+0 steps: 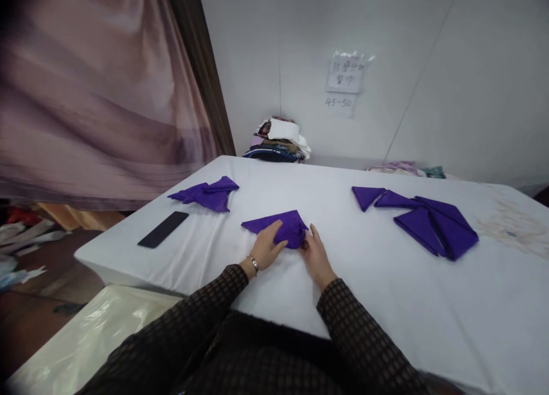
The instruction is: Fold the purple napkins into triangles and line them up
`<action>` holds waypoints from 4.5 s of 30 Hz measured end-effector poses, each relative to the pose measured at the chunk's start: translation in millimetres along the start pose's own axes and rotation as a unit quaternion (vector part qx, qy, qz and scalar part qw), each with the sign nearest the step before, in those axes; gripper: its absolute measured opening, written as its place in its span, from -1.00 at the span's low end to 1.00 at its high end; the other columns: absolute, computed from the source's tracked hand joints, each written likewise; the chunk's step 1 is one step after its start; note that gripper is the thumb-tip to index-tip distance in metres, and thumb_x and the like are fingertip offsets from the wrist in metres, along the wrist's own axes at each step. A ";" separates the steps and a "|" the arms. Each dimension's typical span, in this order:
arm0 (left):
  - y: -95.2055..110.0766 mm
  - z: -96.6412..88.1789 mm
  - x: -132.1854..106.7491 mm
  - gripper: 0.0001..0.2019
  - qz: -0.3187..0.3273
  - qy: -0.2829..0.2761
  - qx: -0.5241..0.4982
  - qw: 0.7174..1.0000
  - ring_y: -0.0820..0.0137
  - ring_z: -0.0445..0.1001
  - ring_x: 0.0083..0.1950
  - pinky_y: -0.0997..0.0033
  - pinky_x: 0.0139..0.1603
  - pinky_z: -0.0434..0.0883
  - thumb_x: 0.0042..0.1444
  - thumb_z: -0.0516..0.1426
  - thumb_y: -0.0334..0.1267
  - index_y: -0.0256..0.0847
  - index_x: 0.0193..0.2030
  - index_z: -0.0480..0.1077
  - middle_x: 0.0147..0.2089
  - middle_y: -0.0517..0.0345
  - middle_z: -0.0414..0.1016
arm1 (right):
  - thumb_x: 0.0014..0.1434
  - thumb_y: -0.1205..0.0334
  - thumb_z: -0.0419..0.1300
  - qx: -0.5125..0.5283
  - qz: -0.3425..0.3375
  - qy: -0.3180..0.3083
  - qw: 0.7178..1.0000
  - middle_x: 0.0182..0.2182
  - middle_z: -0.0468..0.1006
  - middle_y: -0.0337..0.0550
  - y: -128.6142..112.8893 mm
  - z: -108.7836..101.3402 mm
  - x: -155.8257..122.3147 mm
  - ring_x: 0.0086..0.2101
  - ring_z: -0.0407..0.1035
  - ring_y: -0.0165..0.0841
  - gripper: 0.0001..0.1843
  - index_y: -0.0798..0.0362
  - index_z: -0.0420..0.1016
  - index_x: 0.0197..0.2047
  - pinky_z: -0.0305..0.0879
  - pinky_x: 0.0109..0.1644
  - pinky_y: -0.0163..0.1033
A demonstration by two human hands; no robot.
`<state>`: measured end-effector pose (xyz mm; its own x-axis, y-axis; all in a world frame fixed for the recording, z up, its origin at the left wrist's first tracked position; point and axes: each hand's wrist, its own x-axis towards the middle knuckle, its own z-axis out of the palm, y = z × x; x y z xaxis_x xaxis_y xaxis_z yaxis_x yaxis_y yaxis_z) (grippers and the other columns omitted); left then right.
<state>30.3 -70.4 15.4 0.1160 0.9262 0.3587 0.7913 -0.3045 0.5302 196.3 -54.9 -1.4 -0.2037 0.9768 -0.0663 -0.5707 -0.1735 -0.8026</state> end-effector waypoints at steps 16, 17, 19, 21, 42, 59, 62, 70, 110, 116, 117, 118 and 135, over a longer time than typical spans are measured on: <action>3.5 19.6 -14.0 -0.76 -0.049 0.026 -0.087 0.995 0.32 0.45 -0.11 0.32 -0.04 0.34 0.17 0.02 -0.23 -0.22 -0.18 0.48 -0.17 0.04 0.54 | -0.07 0.24 0.27 -0.157 -0.054 -0.033 0.985 0.00 0.47 -0.11 -15.1 -27.3 -3.2 -0.13 0.43 -0.21 -0.44 -0.02 0.39 0.07 0.39 -0.08 -0.06; 4.0 19.2 -13.8 -0.75 -0.056 0.028 -0.095 0.994 0.32 0.45 -0.12 0.33 -0.05 0.35 0.17 0.02 -0.21 -0.23 -0.18 0.48 -0.17 0.04 0.54 | -0.11 0.28 0.29 -0.162 -0.055 -0.039 0.984 0.03 0.45 -0.09 -18.1 -27.0 -6.6 -0.12 0.42 -0.20 -0.44 -0.01 0.42 0.04 0.38 -0.05 -0.07; 6.3 17.8 -13.2 -0.73 -0.066 0.027 -0.101 0.992 0.31 0.46 -0.14 0.33 -0.08 0.34 0.18 0.01 -0.17 -0.22 -0.17 0.48 -0.18 0.04 0.54 | -0.15 0.33 0.30 -0.169 -0.057 -0.048 0.983 0.06 0.43 -0.10 -21.6 -24.0 -12.0 -0.11 0.41 -0.21 -0.42 -0.01 0.44 0.02 0.34 -0.01 -0.08; 10.0 16.1 -12.1 -0.70 -0.078 0.030 -0.103 0.991 0.29 0.46 -0.14 0.33 -0.09 0.33 0.19 -0.01 -0.12 -0.21 -0.18 0.49 -0.18 0.04 0.54 | -0.13 0.32 0.28 -0.162 -0.052 -0.052 0.984 -0.01 0.49 -0.13 -19.9 -18.8 -14.5 -0.13 0.43 -0.23 -0.36 -0.02 0.37 0.10 0.33 0.00 -0.08; 19.7 28.4 -0.8 -0.73 -0.205 0.087 -0.374 0.900 0.49 0.32 -0.54 0.49 -0.47 0.31 -0.14 0.20 -0.07 -0.20 -0.61 0.32 -0.65 0.32 0.29 | -0.04 0.17 0.31 -0.154 -0.056 -0.060 0.985 -0.22 0.60 -0.21 -0.6 -8.2 -16.2 -0.22 0.45 -0.30 -0.63 0.02 0.52 -0.11 0.30 0.02 -0.11; 7.9 11.5 -39.2 -0.65 -0.254 0.106 -0.472 0.838 0.50 0.36 -0.56 0.48 -0.46 0.31 -0.23 0.28 0.00 -0.21 -0.56 0.29 -0.62 0.30 0.38 | 0.03 0.26 0.21 -0.335 -0.310 0.094 0.885 0.18 0.26 -0.15 -18.8 -25.1 -34.2 0.18 0.08 -0.25 -0.55 -0.05 0.41 0.04 0.03 0.24 -0.05; 10.7 12.6 -39.6 -0.65 -0.232 0.102 -0.462 0.850 0.52 0.32 -0.56 0.48 -0.47 0.28 -0.23 0.28 0.00 -0.21 -0.58 0.28 -0.63 0.31 0.36 | 0.04 0.25 0.24 -0.399 -0.273 -0.041 0.874 0.07 0.41 -0.17 -18.7 -7.6 -47.2 0.09 0.20 -0.26 -0.59 -0.07 0.46 0.01 0.01 0.24 -0.07; 16.2 13.5 -40.3 -0.66 -0.222 0.076 -0.512 0.826 0.51 0.34 -0.55 0.47 -0.43 0.29 -0.32 0.31 -0.03 -0.22 -0.55 0.33 -0.61 0.30 0.39 | 0.00 0.15 0.27 -0.363 -0.128 -0.052 0.921 -0.48 0.56 -0.30 -8.4 5.6 -49.2 -0.38 0.35 -0.34 -0.87 0.01 0.60 -0.44 0.26 -0.16 -0.18; 16.2 -57.8 16.5 -0.65 -0.007 -0.184 -0.057 0.981 0.34 0.47 -0.16 0.36 -0.11 0.38 0.10 0.09 -0.05 -0.13 -0.02 0.42 -0.16 0.13 0.53 | -0.05 0.17 0.33 -0.078 -0.078 0.088 0.990 -0.43 0.55 -0.26 -115.5 -5.9 -83.4 -0.42 0.39 -0.41 -0.78 -0.04 0.51 -0.27 0.30 -0.33 -0.29; 39.7 -39.8 -8.1 -0.78 0.119 -0.225 -0.094 0.962 0.32 0.45 -0.04 0.33 0.01 0.33 0.06 0.12 -0.28 -0.12 -0.13 0.47 -0.10 0.14 0.53 | -0.01 0.16 0.29 -0.100 -0.113 0.053 0.987 -0.42 0.52 -0.24 -120.1 8.6 -84.0 -0.40 0.37 -0.39 -0.80 -0.04 0.50 -0.25 0.30 -0.32 -0.26; 35.9 -36.0 -6.6 -0.79 0.101 -0.217 -0.077 0.968 0.34 0.47 -0.10 0.35 -0.03 0.35 0.05 0.09 -0.36 -0.13 -0.20 0.49 -0.17 0.15 0.55 | -0.01 0.16 0.29 -0.101 -0.114 0.052 0.987 -0.43 0.51 -0.25 -121.8 10.2 -84.9 -0.42 0.36 -0.40 -0.79 -0.04 0.50 -0.25 0.29 -0.34 -0.27; 30.6 -33.7 -2.9 -0.76 0.077 -0.203 -0.063 0.974 0.35 0.48 -0.14 0.37 -0.05 0.36 0.02 0.06 -0.43 -0.13 -0.24 0.50 -0.21 0.17 0.57 | -0.01 0.17 0.29 -0.101 -0.113 0.053 0.987 -0.45 0.49 -0.27 -123.5 10.8 -85.5 -0.44 0.34 -0.42 -0.79 -0.04 0.50 -0.24 0.28 -0.36 -0.29; 100.8 -191.3 142.1 -0.69 0.198 0.251 -0.006 0.948 0.36 0.41 0.02 0.28 0.11 0.28 0.10 -0.02 -0.44 -0.21 -0.07 0.42 -0.06 0.16 0.50 | 0.01 0.22 0.27 -0.272 -0.352 0.071 0.893 -0.25 0.54 -0.21 -178.1 36.0 -54.3 -0.19 0.38 -0.31 -0.81 -0.05 0.53 -0.23 0.26 -0.01 -0.12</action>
<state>11.7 -11.9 266.7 0.0994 0.5178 0.8497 0.7381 -0.6111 0.2860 280.3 -81.6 166.5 0.1787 0.8323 0.5247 -0.0380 0.5387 -0.8416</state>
